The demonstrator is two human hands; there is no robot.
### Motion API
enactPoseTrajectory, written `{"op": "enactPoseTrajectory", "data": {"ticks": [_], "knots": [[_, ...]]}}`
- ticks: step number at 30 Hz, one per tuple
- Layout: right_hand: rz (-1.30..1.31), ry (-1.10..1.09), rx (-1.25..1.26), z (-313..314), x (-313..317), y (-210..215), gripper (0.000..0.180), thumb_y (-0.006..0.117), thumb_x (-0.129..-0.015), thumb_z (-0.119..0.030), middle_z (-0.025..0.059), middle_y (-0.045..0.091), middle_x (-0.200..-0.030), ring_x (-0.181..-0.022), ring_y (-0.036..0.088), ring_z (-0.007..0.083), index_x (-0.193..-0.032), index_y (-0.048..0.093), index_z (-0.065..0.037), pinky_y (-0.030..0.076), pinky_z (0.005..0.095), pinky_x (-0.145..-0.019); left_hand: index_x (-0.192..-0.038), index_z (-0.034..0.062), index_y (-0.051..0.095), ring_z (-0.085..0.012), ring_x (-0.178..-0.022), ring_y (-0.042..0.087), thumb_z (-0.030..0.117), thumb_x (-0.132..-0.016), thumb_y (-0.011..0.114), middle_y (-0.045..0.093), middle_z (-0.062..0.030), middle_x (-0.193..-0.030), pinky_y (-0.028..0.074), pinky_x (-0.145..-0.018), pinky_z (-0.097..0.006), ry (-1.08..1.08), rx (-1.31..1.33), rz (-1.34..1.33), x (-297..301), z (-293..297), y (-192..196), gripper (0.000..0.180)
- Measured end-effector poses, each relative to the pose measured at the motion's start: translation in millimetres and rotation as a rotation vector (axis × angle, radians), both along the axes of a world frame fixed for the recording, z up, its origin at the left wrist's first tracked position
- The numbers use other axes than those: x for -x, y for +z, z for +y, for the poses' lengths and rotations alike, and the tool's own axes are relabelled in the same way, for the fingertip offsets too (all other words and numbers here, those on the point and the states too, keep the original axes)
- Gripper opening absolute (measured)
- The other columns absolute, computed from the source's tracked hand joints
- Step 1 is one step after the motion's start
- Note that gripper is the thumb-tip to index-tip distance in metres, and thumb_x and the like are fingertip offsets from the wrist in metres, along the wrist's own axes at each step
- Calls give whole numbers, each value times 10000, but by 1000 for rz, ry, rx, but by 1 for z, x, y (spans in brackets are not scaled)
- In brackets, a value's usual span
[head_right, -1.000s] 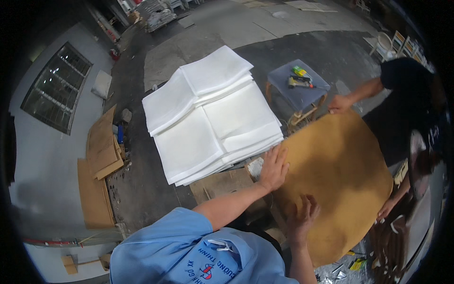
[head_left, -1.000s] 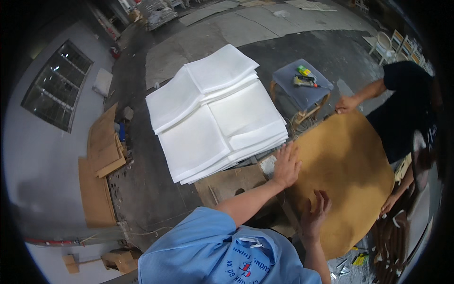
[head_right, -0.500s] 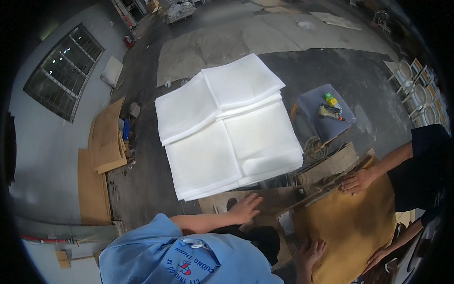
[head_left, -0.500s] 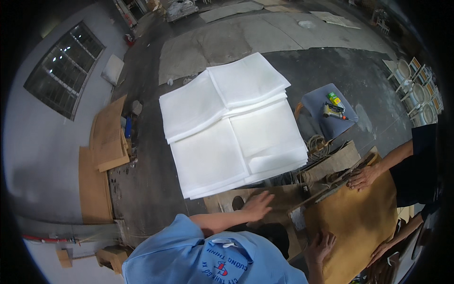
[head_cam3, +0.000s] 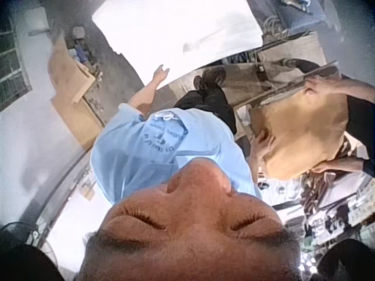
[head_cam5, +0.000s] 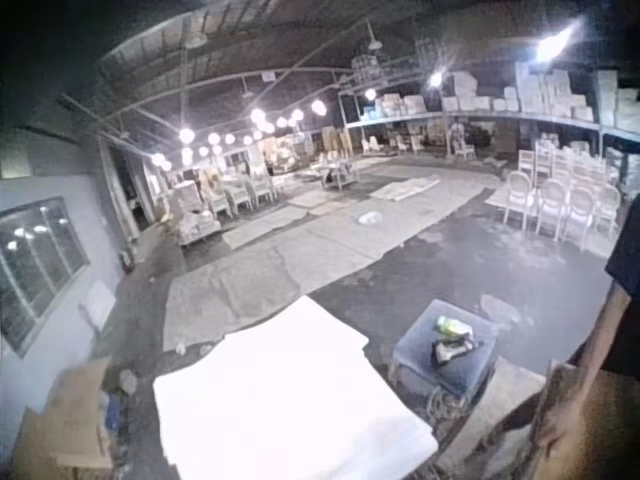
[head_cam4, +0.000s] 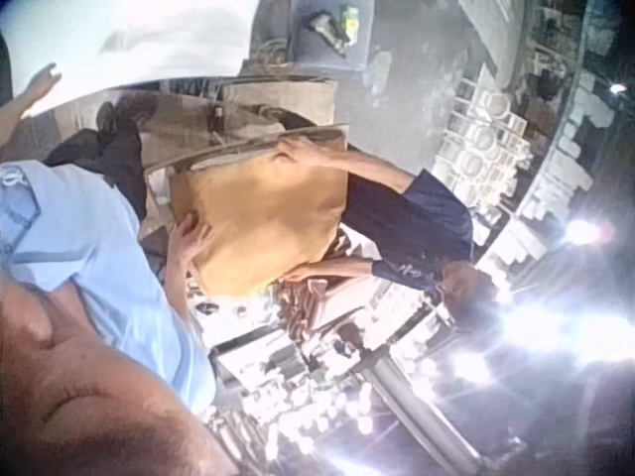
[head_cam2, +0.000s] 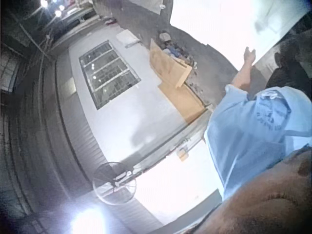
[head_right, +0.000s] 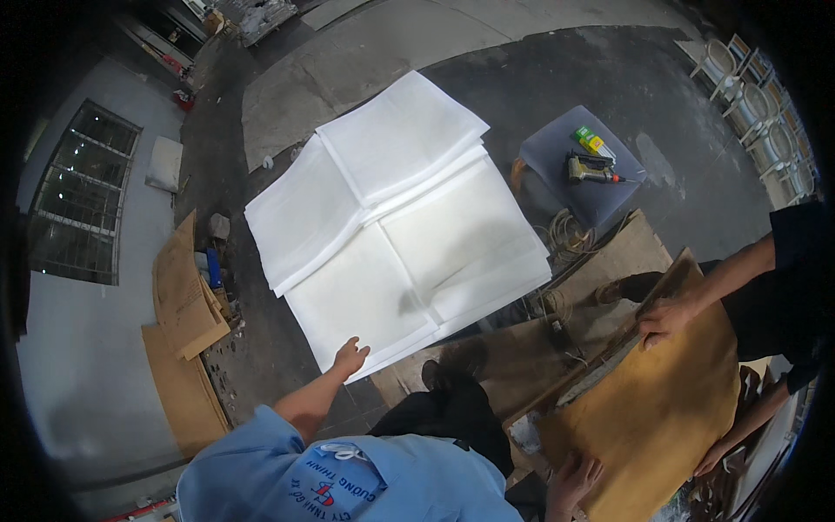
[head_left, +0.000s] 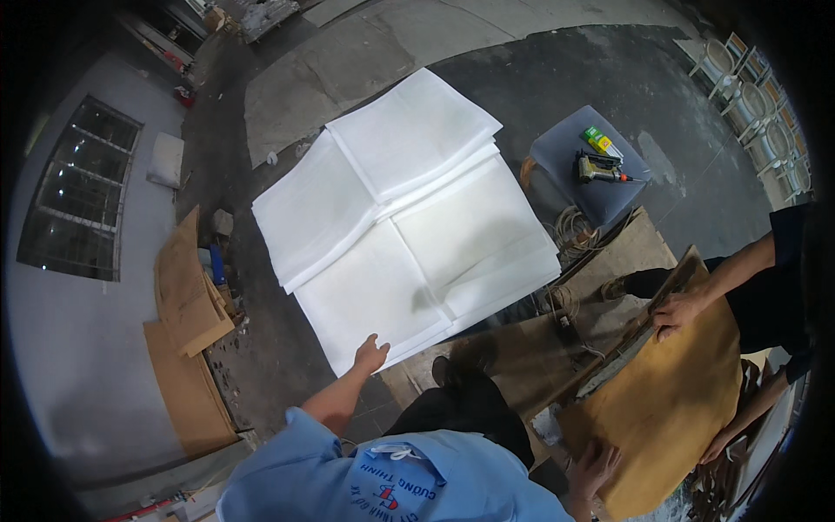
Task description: The person places a brown leather cover over a chair seat, then lays a white fabric layer on top. They use a staple gun to secure the fabric to the underside of the seat while a coworker assists. The person then flips the seat and uses a handheld tool on the leather surface.
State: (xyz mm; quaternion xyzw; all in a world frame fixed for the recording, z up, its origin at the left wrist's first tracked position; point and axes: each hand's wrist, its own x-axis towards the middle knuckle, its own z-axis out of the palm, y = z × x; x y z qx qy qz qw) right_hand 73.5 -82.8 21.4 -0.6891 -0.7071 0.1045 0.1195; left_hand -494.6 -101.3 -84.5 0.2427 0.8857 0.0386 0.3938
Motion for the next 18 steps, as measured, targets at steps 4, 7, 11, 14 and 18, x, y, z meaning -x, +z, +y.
{"op": "enactPoseTrajectory", "data": {"ticks": [4,7,11,14,18], "knots": [[7,7,-5,-2,2,-3,257,647,-1039,-192,239,631,-1105,-1085,588,464,-1205,657,4,467,568,-964,-1641,53,477,-455,-1378,628,478,-989,751,646,-314,-1477,499,-1172,-513,-17,-72,-45,-17,12,-19,825],[-76,32,76,2,-1,9,334,695,-1067,-245,237,699,-1161,-1090,663,448,-1253,703,31,546,539,-952,-1656,53,456,-456,-1399,614,482,-978,764,633,-320,-1492,496,-1183,-512,-20,-25,-84,-25,12,-39,859],[-162,-4,125,-4,4,3,393,699,-1089,-314,272,669,-1221,-1192,622,499,-1277,695,31,527,585,-1021,-1668,38,430,-457,-1429,594,455,-963,792,618,-323,-1510,487,-1203,-507,-79,37,-89,-17,13,-60,895],[-176,-26,123,-6,6,1,433,682,-1098,-359,280,665,-1220,-1192,623,498,-1252,691,45,516,606,-1019,-1704,31,347,-469,-1519,494,443,-945,821,501,-329,-1622,437,-1251,-520,-57,37,-60,9,17,-88,986],[-329,-163,43,-9,9,-13,466,680,-1096,-394,263,683,-1171,-1114,643,478,-1248,689,46,510,625,-986,-1767,87,184,-456,-1615,357,485,-917,849,343,-325,-1729,347,-1301,-562,-21,37,137,72,34,-150,1150]]}}
